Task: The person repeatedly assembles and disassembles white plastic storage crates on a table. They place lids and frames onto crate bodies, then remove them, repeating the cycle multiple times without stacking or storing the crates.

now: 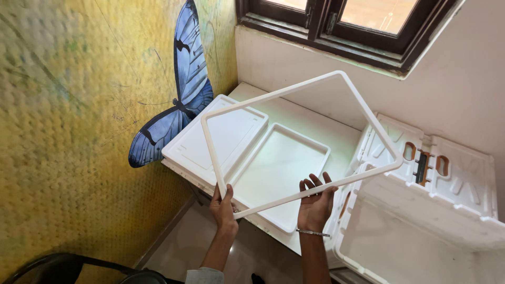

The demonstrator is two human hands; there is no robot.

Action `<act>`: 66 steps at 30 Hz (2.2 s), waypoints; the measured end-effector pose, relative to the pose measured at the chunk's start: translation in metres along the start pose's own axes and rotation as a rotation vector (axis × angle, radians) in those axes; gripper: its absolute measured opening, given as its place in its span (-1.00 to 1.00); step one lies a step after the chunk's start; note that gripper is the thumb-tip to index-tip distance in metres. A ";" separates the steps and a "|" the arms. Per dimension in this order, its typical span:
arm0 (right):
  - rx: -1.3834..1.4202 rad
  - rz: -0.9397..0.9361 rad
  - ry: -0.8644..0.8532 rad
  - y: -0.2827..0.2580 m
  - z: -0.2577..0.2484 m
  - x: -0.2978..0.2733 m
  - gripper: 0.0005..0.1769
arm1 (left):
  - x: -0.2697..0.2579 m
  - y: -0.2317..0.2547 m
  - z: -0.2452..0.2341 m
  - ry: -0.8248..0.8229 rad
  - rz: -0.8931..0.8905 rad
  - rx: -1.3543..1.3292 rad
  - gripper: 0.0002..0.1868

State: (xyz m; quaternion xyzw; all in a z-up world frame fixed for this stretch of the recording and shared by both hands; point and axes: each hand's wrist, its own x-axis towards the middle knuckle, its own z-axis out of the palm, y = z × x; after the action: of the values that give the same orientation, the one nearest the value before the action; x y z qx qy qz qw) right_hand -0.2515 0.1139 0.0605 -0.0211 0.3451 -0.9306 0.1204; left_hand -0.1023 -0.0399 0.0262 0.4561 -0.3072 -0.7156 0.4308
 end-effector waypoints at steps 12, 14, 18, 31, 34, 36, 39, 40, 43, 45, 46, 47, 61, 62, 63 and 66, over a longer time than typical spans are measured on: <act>0.010 0.129 0.145 0.061 0.028 0.022 -0.42 | 0.017 -0.033 0.077 0.002 0.036 0.020 -0.42; 0.002 0.101 0.169 0.070 0.027 0.027 -0.44 | 0.028 -0.041 0.083 -0.023 0.041 0.037 -0.46; 0.004 0.010 0.264 0.080 0.027 0.040 -0.45 | 0.046 -0.054 0.085 -0.140 0.113 0.223 -0.59; -0.225 0.106 0.402 0.077 -0.020 0.072 -0.42 | 0.182 -0.053 0.082 -0.400 -0.027 0.379 -0.42; -0.296 0.146 0.373 0.072 -0.037 0.075 -0.44 | 0.215 -0.034 0.072 -0.316 -0.021 0.410 -0.38; -0.341 0.173 0.366 0.072 -0.048 0.076 -0.46 | 0.229 -0.018 0.064 -0.259 0.011 0.491 -0.38; -0.511 0.215 0.353 0.073 -0.065 0.077 -0.55 | 0.232 -0.001 0.047 -0.402 -0.017 0.733 -0.33; -0.581 0.230 0.350 0.075 -0.071 0.078 -0.57 | 0.233 0.001 0.044 -0.448 0.055 0.918 -0.39; -0.760 0.238 0.364 0.084 -0.087 0.090 -0.59 | 0.232 -0.004 0.033 -0.529 0.277 1.309 -0.56; -0.840 0.191 0.408 0.095 -0.096 0.100 -0.56 | 0.230 -0.016 0.030 -0.512 0.409 1.357 -0.61; -0.927 0.177 0.448 0.101 -0.102 0.104 -0.56 | 0.230 -0.022 0.029 -0.528 0.442 1.364 -0.63; -1.013 0.163 0.487 0.107 -0.107 0.110 -0.55 | 0.230 -0.029 0.028 -0.545 0.476 1.370 -0.64; -2.037 0.277 0.372 0.135 -0.164 0.103 -0.48 | 0.254 -0.111 -0.006 -0.733 0.970 1.439 -0.61; -2.055 0.270 0.383 0.137 -0.163 0.103 -0.49 | 0.256 -0.117 -0.006 -0.717 1.024 1.433 -0.60; -2.072 0.263 0.394 0.138 -0.162 0.103 -0.50 | 0.257 -0.122 -0.007 -0.701 1.077 1.427 -0.59; -2.124 0.253 0.369 0.139 -0.158 0.107 -0.49 | 0.260 -0.131 -0.007 -0.686 1.096 1.472 -0.56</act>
State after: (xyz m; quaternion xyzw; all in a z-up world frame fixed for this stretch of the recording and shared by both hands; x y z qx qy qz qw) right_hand -0.3456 0.0875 -0.1547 0.0615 0.9867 -0.1264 0.0821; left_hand -0.1956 -0.2156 -0.1864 0.1719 -0.9547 -0.1396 0.1985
